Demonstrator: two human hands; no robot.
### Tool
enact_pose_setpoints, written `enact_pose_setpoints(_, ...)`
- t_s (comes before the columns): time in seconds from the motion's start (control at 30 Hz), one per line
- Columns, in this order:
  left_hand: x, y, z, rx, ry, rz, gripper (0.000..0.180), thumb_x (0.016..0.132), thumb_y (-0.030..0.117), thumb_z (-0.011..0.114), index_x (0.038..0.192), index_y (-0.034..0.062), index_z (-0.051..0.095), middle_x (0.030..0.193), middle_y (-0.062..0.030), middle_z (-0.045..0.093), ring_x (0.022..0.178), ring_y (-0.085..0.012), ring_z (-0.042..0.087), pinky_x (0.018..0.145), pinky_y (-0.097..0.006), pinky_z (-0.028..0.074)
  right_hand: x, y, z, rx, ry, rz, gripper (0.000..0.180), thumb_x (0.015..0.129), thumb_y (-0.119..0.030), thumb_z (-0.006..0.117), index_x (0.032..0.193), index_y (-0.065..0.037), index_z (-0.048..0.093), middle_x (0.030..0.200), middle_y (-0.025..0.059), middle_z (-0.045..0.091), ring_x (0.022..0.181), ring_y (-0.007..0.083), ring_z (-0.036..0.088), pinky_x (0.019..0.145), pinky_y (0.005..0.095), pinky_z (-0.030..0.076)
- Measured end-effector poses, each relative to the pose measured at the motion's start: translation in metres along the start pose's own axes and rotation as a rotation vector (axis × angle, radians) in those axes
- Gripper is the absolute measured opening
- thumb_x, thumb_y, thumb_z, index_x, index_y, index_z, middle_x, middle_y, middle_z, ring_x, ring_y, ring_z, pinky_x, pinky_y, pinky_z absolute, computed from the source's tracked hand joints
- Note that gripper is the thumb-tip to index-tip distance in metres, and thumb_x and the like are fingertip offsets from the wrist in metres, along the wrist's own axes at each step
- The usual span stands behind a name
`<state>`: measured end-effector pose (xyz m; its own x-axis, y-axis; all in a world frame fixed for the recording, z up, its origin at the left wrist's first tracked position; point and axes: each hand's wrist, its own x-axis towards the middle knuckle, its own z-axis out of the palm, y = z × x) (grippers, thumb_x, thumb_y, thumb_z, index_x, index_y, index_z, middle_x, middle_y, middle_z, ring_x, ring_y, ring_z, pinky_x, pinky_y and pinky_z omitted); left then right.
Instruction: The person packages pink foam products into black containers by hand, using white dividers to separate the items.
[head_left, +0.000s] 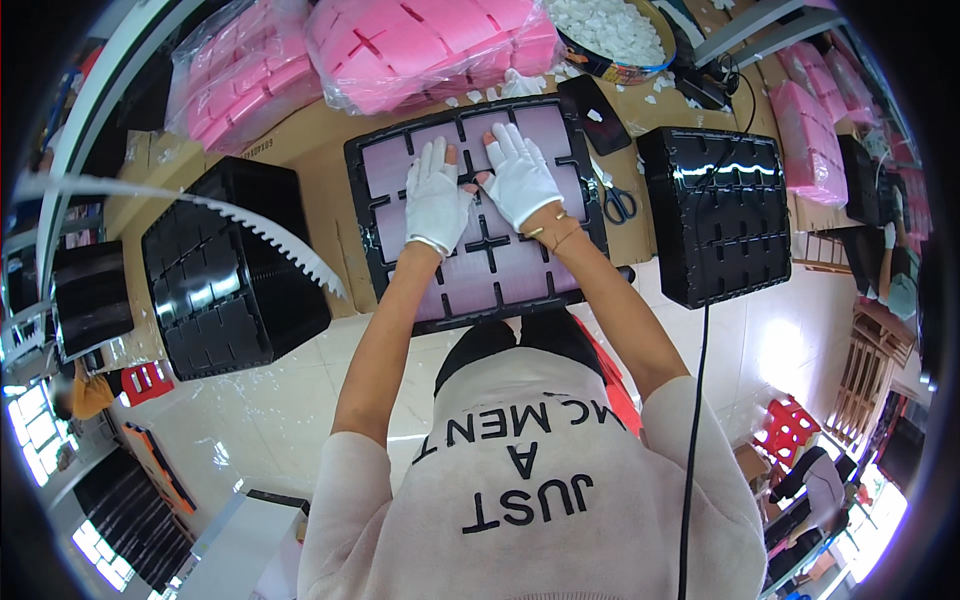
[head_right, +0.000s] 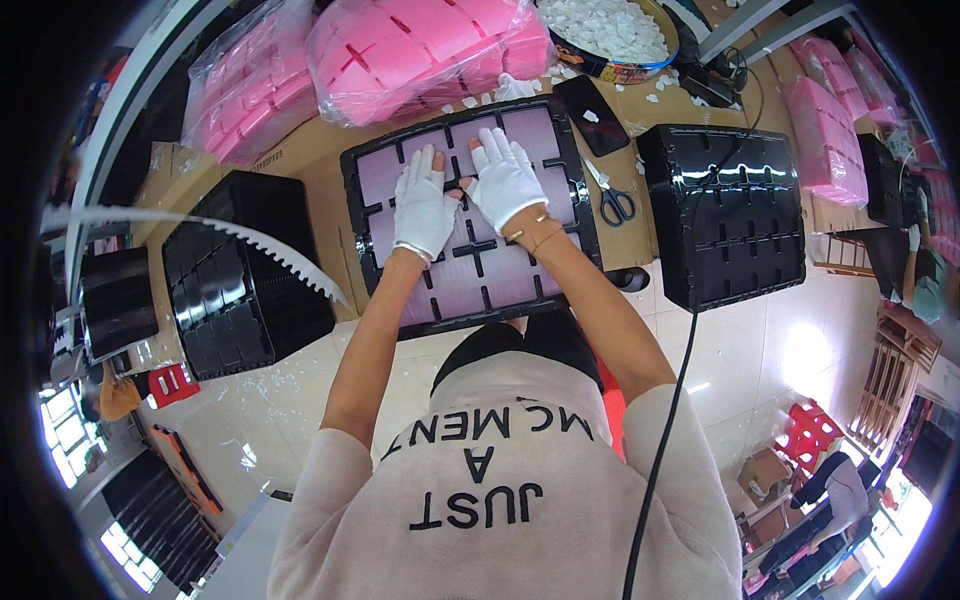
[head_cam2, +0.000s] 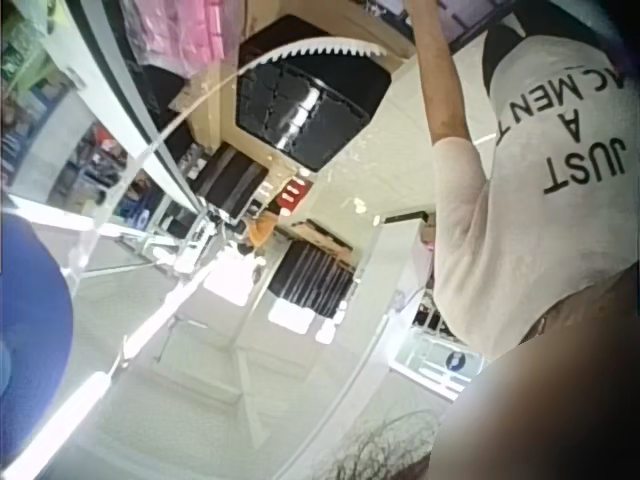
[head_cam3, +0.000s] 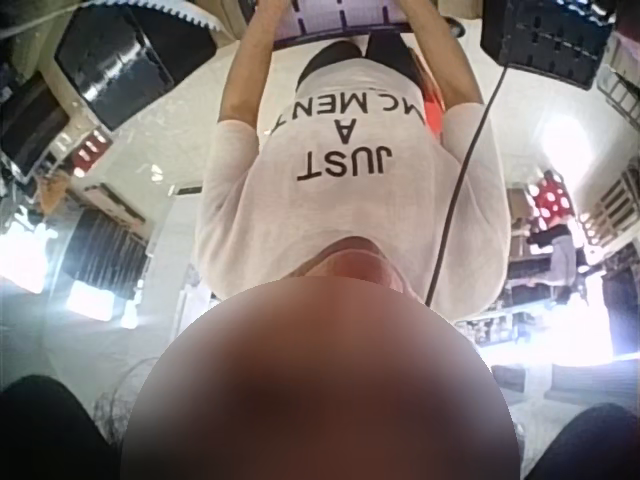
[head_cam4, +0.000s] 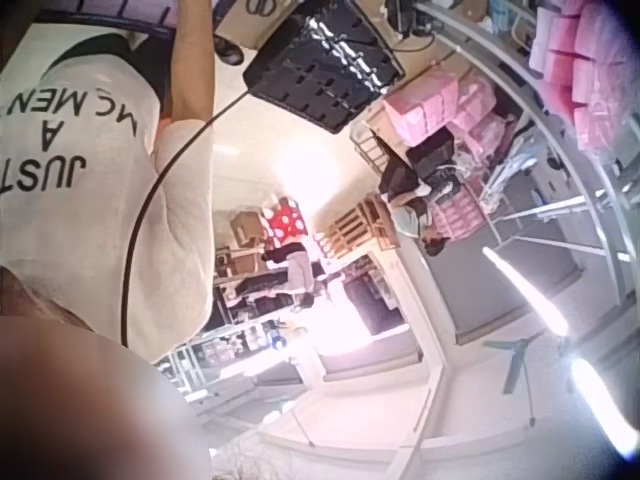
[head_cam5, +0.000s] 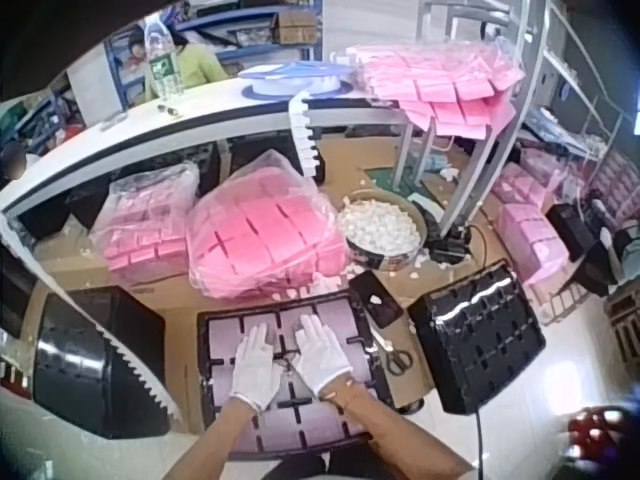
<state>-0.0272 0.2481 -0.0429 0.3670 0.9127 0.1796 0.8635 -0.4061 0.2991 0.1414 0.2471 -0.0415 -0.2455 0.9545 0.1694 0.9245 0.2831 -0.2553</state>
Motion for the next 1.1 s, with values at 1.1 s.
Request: enact_pose_setpoints(1.1, -0.069, -0.025, -0.038, 0.348, 0.025, -0.223, 0.072, 0.088, 0.037, 0.059, 0.144, -0.0055, 0.043, 0.154, -0.0236, 0.037, 0.144, -0.0392, 0.031, 0.116, -0.056, 0.017, -0.086, -0.015, -0.04, -0.029, -0.068, 0.108, 0.073, 0.091, -0.043, 0.056, 0.142, 0.008, 0.041, 0.15, 0.0276, 0.037, 0.142, 0.0403, 0.034, 0.118, 0.0488, 0.024)
